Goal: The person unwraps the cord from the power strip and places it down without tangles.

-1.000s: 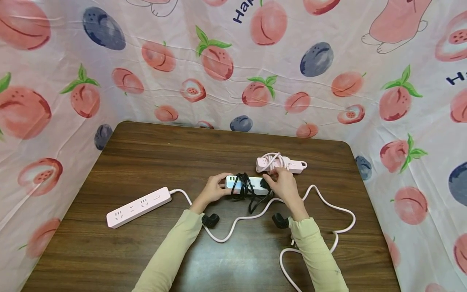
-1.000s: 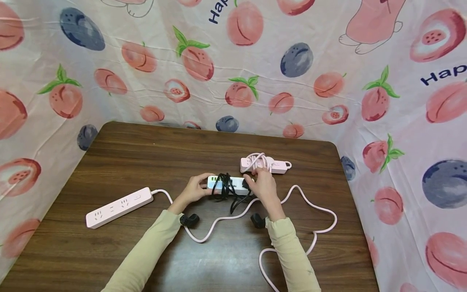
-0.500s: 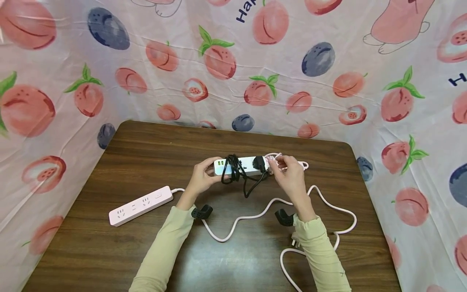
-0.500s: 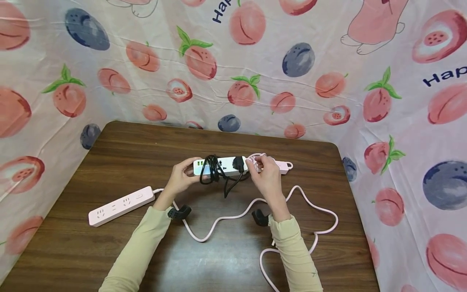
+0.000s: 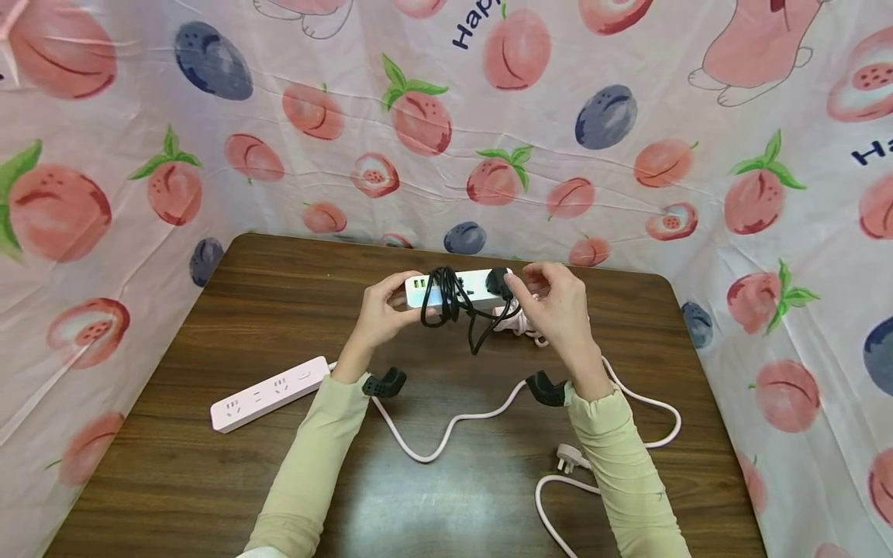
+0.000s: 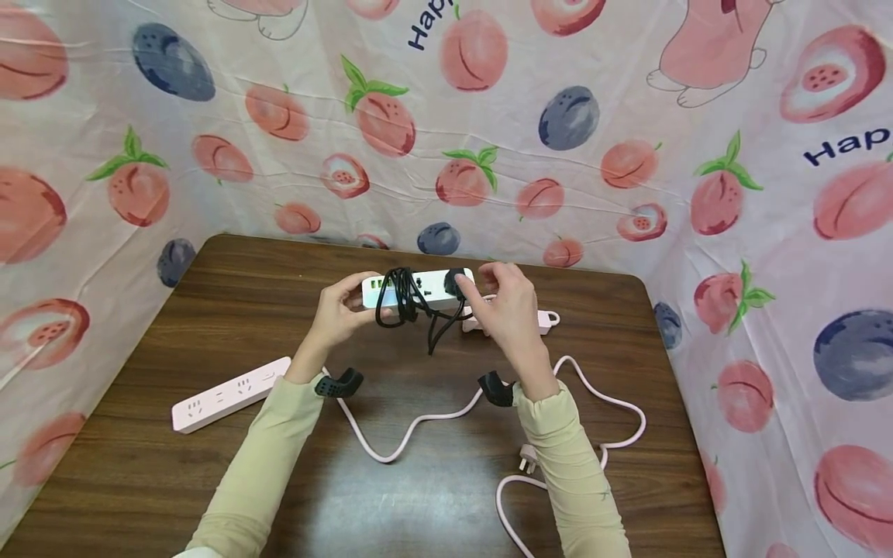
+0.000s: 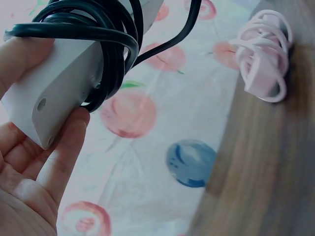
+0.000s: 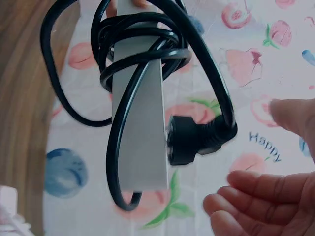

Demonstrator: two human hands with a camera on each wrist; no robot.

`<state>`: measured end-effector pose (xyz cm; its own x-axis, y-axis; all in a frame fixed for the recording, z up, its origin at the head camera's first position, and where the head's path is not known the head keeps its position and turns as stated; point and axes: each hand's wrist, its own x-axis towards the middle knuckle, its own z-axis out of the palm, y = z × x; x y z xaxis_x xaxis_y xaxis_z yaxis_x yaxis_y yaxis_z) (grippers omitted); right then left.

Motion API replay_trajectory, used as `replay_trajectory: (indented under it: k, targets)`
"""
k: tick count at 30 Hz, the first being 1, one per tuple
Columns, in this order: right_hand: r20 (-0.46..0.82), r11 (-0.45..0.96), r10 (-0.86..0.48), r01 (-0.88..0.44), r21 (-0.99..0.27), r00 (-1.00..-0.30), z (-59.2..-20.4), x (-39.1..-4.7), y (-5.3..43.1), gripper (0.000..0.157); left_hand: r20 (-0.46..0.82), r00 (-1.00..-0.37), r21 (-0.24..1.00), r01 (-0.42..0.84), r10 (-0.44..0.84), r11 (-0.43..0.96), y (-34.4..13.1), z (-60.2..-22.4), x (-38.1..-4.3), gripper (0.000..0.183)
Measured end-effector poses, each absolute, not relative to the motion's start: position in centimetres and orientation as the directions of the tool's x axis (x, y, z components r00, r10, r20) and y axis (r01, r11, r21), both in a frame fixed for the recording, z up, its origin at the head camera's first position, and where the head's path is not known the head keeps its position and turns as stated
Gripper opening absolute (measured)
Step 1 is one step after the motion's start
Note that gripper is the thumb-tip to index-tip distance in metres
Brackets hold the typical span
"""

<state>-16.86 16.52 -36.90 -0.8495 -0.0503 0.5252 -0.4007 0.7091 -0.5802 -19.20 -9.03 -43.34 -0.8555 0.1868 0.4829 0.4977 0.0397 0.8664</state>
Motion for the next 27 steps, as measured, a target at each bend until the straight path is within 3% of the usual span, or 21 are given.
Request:
replay_trajectory:
  k: [11,19,27]
  targets:
    - [0.387,0.831,-0.129,-0.313,-0.460,-0.913,-32.9,-18.6,14.5,0.042,0.529,-0.831,0.840,0.542,0.169,0.036,-8.7,-40.5,-20.4,0.049]
    - [0.208,0.925,-0.055,-0.128,-0.357,-0.977,-31.1,-19.6,13.4,0.051,0.532,-0.827,0.838,0.545,0.181,0.024,-8.5,-40.7,-21.6,0.050]
    - [0.142,0.970,-0.016,-0.050,-0.237,-0.990,-31.2,-20.6,13.0,0.053,0.576,-0.791,0.801,0.597,0.207,0.049,-8.3,-39.0,-21.0,0.048]
